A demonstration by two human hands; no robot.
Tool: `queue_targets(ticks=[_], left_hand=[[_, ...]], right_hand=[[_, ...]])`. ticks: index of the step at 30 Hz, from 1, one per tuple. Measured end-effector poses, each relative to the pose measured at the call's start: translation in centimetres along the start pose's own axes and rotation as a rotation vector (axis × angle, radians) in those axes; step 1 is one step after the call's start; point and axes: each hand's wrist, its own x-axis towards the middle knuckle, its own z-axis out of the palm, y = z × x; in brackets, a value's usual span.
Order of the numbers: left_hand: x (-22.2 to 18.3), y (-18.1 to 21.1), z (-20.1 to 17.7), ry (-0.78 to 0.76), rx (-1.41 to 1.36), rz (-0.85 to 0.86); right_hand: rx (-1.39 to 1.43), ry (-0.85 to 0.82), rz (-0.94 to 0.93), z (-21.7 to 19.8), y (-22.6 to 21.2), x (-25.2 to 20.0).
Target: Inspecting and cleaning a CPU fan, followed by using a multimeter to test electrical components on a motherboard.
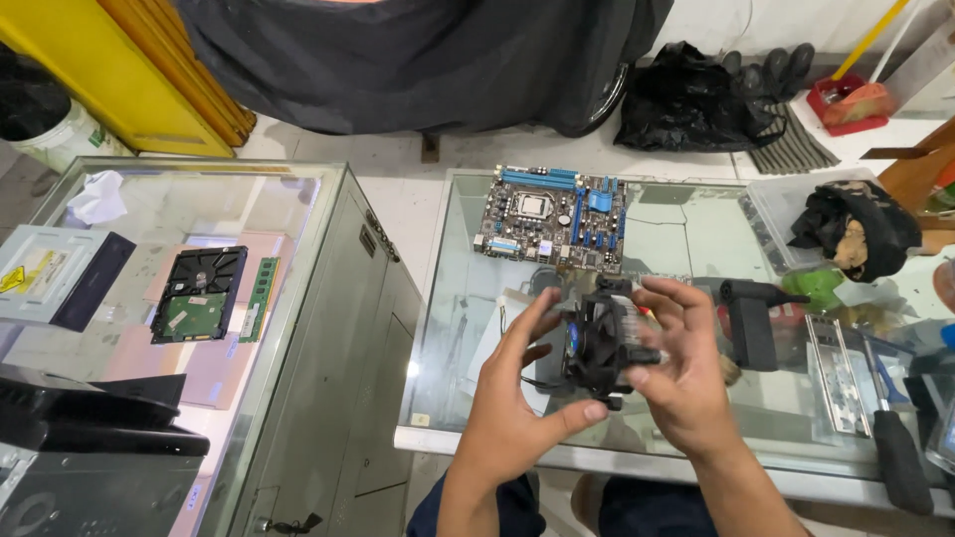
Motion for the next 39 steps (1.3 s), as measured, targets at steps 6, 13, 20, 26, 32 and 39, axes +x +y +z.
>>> queue_targets(ticks=[6, 13, 20, 26, 32, 39], left_hand=[[0.3, -1.4, 0.4, -0.018, -0.148, -0.176], [0.4, -2.4, 0.3, 0.004, -0.406, -0.189], [0.4, -4.7, 1.0, 0.06, -0.765, -0.337], [0.5, -7.1, 3.0, 0.164, -1.312, -0.423], [1.1, -6.1, 4.5, 0.362, -1.405, -0.469], [0.6, -5.3, 6.4, 0.445, -1.54, -0.562]], right_hand=[[0.075, -0.064, 0.213, 0.4, -1.5, 0.3], [-0.02, -0.195, 0.357, -0.1, -3.7, 0.3], [-0.04, -0.289, 0.255, -0.9, -4.3, 0.7], [0.004, -0.252, 0.131, -0.6, -3.7, 0.3], [-0.653, -0.142, -0.517, 0.4, -4.3, -0.4], [-0.929, -0.061, -0.804, 0.7, -4.9, -0.5]])
